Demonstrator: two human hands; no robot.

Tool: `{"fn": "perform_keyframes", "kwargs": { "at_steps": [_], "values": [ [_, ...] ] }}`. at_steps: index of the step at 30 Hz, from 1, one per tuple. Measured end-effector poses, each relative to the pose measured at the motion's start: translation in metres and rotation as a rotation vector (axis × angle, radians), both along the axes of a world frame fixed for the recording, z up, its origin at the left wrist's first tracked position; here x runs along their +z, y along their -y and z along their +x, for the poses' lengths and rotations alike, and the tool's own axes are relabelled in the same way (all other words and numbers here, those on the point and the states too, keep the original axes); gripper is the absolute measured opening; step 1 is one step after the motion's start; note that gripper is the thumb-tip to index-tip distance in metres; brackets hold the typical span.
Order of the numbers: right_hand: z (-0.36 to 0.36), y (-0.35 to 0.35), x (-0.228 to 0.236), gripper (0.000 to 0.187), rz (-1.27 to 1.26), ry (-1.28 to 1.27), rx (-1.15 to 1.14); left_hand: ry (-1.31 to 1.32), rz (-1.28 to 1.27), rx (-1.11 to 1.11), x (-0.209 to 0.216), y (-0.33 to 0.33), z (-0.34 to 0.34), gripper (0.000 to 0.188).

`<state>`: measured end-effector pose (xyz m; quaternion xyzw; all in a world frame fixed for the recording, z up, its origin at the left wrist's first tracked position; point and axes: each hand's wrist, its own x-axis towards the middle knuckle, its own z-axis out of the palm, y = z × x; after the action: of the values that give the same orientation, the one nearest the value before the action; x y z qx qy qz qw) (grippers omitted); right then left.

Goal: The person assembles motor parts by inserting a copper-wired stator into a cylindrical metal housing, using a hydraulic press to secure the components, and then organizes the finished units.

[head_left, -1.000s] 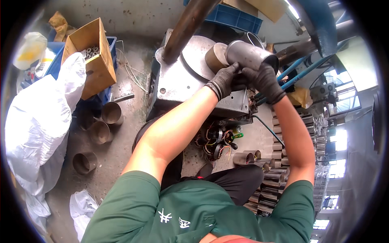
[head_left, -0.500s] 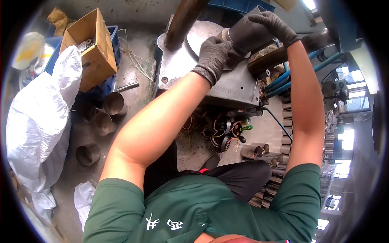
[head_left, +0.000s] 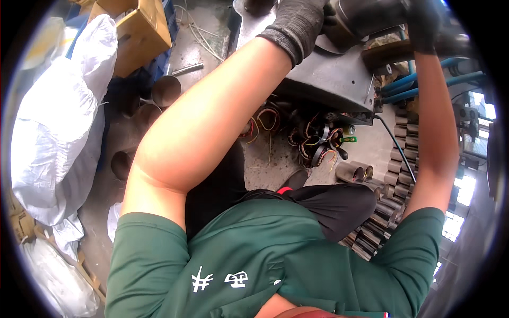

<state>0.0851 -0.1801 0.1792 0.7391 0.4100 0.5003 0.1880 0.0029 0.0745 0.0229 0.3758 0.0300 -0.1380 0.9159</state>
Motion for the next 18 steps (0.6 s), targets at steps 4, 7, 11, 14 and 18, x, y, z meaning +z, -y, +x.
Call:
{"fn": "perform_keyframes", "kwargs": {
  "at_steps": [4, 7, 11, 14, 18],
  "values": [
    [-0.108, -0.027, -0.045, 0.019, 0.206, -0.391, 0.021, 0.072, 0.059, 0.014, 0.016, -0.012, -0.026, 0.028],
    [-0.209, -0.087, -0.147, 0.034, 0.302, -1.238, 0.059, 0.091, 0.100, 0.035, 0.016, -0.021, -0.031, 0.030],
    [-0.289, -0.091, -0.329, 0.043, 0.385, -1.874, -0.134, 0.104, 0.106, 0.007, 0.024, -0.012, -0.029, 0.032],
    [-0.307, -0.089, -0.441, 0.049, 0.123, -1.987, -0.373, 0.071, 0.081, 0.037, 0.023, -0.001, -0.027, 0.031],
    [-0.314, -0.126, -0.459, 0.068, -0.135, -2.059, -0.474, 0.003, 0.105, -0.077, 0.019, -0.002, -0.024, 0.035]
  ]
}}
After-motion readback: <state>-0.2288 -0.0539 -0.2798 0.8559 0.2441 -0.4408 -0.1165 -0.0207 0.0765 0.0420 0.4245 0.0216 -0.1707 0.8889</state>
